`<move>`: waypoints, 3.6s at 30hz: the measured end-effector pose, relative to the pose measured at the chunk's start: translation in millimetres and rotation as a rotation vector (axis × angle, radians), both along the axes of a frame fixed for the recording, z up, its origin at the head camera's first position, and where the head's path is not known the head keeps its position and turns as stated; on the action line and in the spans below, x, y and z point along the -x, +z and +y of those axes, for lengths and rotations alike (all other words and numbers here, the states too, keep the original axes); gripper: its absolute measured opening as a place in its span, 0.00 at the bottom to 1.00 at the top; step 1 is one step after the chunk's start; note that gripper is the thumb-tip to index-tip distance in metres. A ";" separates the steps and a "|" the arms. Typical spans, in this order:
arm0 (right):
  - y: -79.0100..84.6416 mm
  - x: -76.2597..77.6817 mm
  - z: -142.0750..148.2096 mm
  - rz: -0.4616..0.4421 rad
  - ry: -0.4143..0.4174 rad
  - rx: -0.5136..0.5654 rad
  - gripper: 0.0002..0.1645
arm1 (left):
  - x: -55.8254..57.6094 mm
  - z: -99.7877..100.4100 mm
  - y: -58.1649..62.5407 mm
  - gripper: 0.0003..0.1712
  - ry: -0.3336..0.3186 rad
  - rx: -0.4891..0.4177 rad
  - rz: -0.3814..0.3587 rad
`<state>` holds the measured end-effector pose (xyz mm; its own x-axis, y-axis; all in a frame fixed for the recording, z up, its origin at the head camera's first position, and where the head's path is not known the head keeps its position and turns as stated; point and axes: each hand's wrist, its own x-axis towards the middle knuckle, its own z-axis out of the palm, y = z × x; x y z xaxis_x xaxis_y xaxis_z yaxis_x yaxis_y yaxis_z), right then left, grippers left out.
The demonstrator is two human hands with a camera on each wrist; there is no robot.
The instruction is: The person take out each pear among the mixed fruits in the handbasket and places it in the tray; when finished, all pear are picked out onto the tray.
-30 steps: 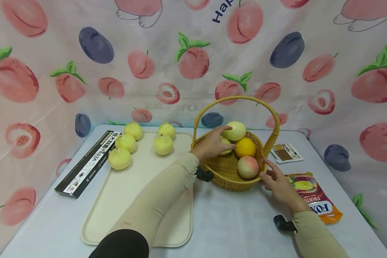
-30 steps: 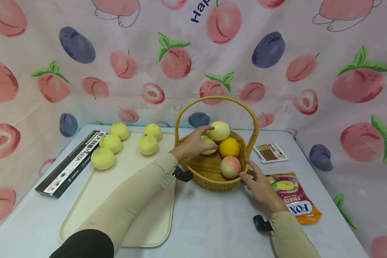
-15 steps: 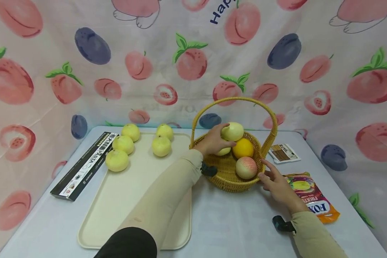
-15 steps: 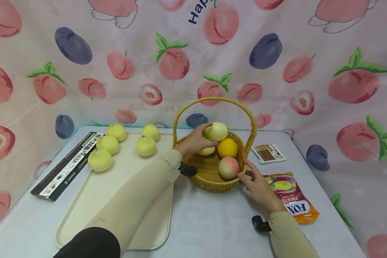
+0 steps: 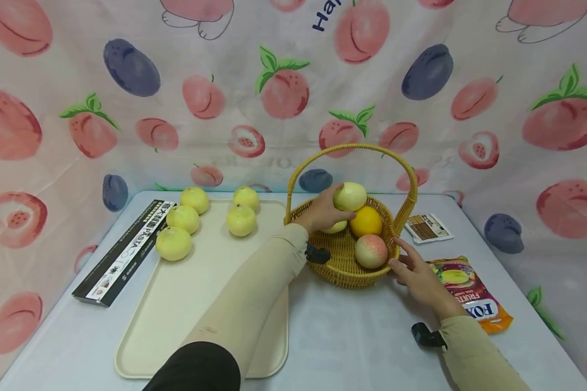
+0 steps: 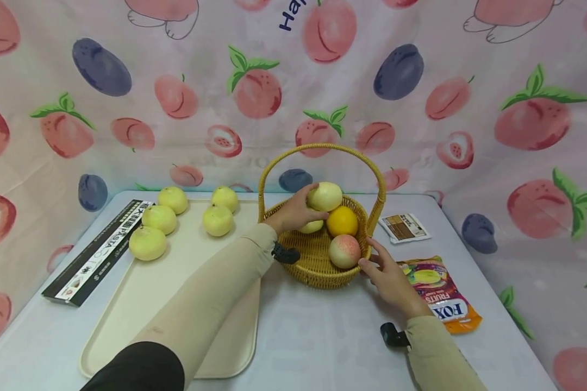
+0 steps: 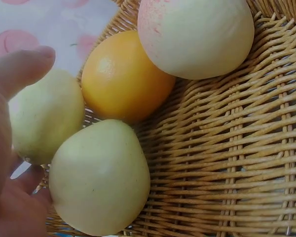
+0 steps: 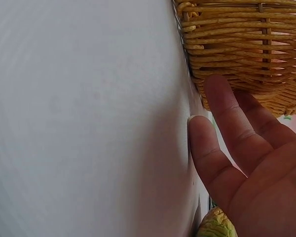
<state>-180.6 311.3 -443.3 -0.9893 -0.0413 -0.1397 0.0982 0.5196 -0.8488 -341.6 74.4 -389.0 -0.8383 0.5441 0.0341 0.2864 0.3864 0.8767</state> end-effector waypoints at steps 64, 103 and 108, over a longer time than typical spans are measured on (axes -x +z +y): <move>2.9 -0.7 -3.7 0.032 0.006 -0.016 0.43 | -14.8 -3.8 -6.3 0.44 -0.003 0.038 0.071; 0.0 0.3 -2.6 0.041 0.014 -0.011 0.43 | -58.0 -66.7 35.7 0.41 -0.128 -0.004 0.081; 0.2 -1.1 -3.7 0.055 0.024 -0.011 0.43 | -66.4 -82.1 38.7 0.39 -0.129 0.027 0.133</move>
